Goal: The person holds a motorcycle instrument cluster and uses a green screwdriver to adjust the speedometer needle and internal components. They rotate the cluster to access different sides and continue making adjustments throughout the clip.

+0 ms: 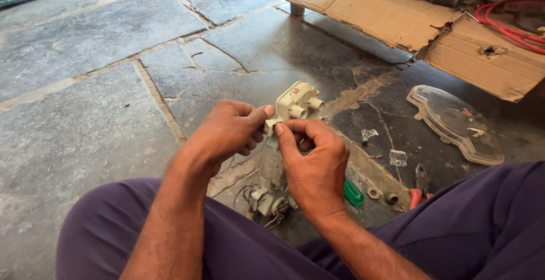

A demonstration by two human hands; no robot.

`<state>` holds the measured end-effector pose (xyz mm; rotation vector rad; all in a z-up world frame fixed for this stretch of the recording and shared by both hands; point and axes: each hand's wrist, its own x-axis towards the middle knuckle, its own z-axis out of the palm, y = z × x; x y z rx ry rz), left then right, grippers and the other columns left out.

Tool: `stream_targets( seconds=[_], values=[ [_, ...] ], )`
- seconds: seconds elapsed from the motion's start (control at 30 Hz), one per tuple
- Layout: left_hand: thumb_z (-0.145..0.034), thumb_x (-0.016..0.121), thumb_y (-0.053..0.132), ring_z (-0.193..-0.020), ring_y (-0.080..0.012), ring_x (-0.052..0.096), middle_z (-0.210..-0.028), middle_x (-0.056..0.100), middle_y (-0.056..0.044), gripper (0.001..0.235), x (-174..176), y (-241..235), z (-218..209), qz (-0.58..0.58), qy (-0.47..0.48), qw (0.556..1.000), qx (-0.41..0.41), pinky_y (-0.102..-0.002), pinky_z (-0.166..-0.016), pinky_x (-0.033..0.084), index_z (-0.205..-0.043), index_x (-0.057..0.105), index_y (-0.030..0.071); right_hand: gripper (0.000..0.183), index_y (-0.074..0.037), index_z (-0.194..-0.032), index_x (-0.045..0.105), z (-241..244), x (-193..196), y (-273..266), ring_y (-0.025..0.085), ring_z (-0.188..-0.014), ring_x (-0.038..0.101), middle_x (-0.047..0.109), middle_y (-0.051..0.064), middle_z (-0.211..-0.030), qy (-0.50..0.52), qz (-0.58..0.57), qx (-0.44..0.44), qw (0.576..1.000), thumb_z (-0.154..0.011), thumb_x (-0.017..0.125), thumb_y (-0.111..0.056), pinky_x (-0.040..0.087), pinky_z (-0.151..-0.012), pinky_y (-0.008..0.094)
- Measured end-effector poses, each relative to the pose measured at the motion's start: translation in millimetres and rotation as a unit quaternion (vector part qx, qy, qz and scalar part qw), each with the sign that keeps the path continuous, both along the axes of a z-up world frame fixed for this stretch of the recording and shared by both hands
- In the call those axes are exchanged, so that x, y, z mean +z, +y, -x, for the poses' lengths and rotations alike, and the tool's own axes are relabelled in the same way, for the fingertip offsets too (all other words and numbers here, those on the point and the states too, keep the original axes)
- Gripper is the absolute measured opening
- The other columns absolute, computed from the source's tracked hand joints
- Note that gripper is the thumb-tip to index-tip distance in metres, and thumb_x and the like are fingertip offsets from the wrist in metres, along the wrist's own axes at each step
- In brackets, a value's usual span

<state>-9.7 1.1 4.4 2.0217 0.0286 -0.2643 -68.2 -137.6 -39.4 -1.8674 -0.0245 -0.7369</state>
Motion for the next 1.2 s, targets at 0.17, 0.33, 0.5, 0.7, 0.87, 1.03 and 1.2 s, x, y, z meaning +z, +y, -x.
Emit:
stream_targets(
  seconds=[0.17, 0.33, 0.5, 0.7, 0.87, 1.03, 1.2],
  values=[
    [-0.095, 0.061, 0.042, -0.056, -0.0166, 0.054, -0.068, 0.064, -0.009, 0.050, 1, -5, 2, -0.096, 0.024, 0.995, 0.024, -0.034, -0.051, 0.045, -0.080, 0.072, -0.004, 0.010, -0.006, -0.088, 0.079, 2, 1, 0, 0.010, -0.058, 0.053, 0.068, 0.000, -0.070, -0.014, 0.002, 0.003, 1.000, -0.083, 0.080, -0.015, 0.044, -0.054, 0.028],
    [-0.094, 0.067, 0.037, -0.060, -0.0142, 0.059, -0.073, 0.067, -0.006, 0.037, -2, -5, 0, -0.019, 0.005, 1.000, 0.019, -0.031, -0.054, 0.050, -0.093, 0.074, 0.001, 0.010, -0.006, -0.090, 0.079, 7, 2, -4, 0.010, -0.058, 0.054, 0.068, 0.001, -0.070, -0.021, 0.023, 0.010, 0.999, -0.084, 0.080, -0.014, 0.045, -0.054, 0.028],
    [-0.094, 0.068, 0.023, -0.075, -0.0111, 0.068, -0.087, 0.074, -0.006, 0.026, -3, 1, -2, 0.147, 0.044, 0.988, -0.032, -0.025, -0.067, 0.059, -0.105, 0.075, 0.000, 0.011, -0.005, -0.092, 0.079, 8, 0, -11, 0.009, -0.059, 0.056, 0.069, 0.001, -0.072, -0.019, 0.001, 0.007, 1.000, -0.085, 0.078, -0.013, 0.046, -0.054, 0.028],
    [-0.100, 0.063, 0.032, -0.070, -0.0130, 0.059, -0.080, 0.063, -0.004, 0.030, -10, 1, -2, 0.165, 0.084, 0.978, -0.098, -0.028, -0.066, 0.054, -0.095, 0.068, 0.002, 0.011, -0.005, -0.091, 0.080, 9, 1, -19, 0.009, -0.057, 0.056, 0.069, 0.001, -0.069, 0.006, -0.008, 0.001, 1.000, -0.085, 0.079, -0.013, 0.046, -0.054, 0.028],
    [-0.103, 0.052, 0.045, -0.063, -0.0131, 0.051, -0.072, 0.053, -0.001, 0.044, -12, -7, -4, 0.116, 0.097, 0.987, -0.054, -0.030, -0.060, 0.051, -0.086, 0.062, 0.005, 0.010, -0.006, -0.092, 0.081, 12, 2, -17, 0.008, -0.057, 0.059, 0.070, 0.000, -0.071, -0.004, 0.008, 0.022, 1.000, -0.084, 0.078, -0.013, 0.047, -0.052, 0.026],
    [-0.097, 0.057, 0.046, -0.052, -0.0120, 0.040, -0.060, 0.048, 0.000, 0.046, -12, -15, 0, 0.056, 0.074, 0.996, -0.009, -0.031, -0.047, 0.035, -0.074, 0.066, 0.007, 0.011, -0.006, -0.093, 0.081, 15, 2, -14, 0.008, -0.058, 0.058, 0.070, 0.000, -0.072, -0.022, 0.006, 0.037, 0.999, -0.085, 0.079, -0.012, 0.046, -0.053, 0.026],
    [-0.092, 0.065, 0.047, -0.043, -0.0124, 0.033, -0.051, 0.042, 0.000, 0.050, -8, -15, 2, -0.020, 0.063, 0.997, 0.044, -0.036, -0.039, 0.024, -0.066, 0.059, 0.005, 0.011, -0.005, -0.093, 0.081, 16, 2, -14, 0.008, -0.057, 0.057, 0.069, 0.000, -0.070, -0.023, 0.011, 0.035, 0.999, -0.084, 0.079, -0.012, 0.046, -0.053, 0.026]
  ],
)
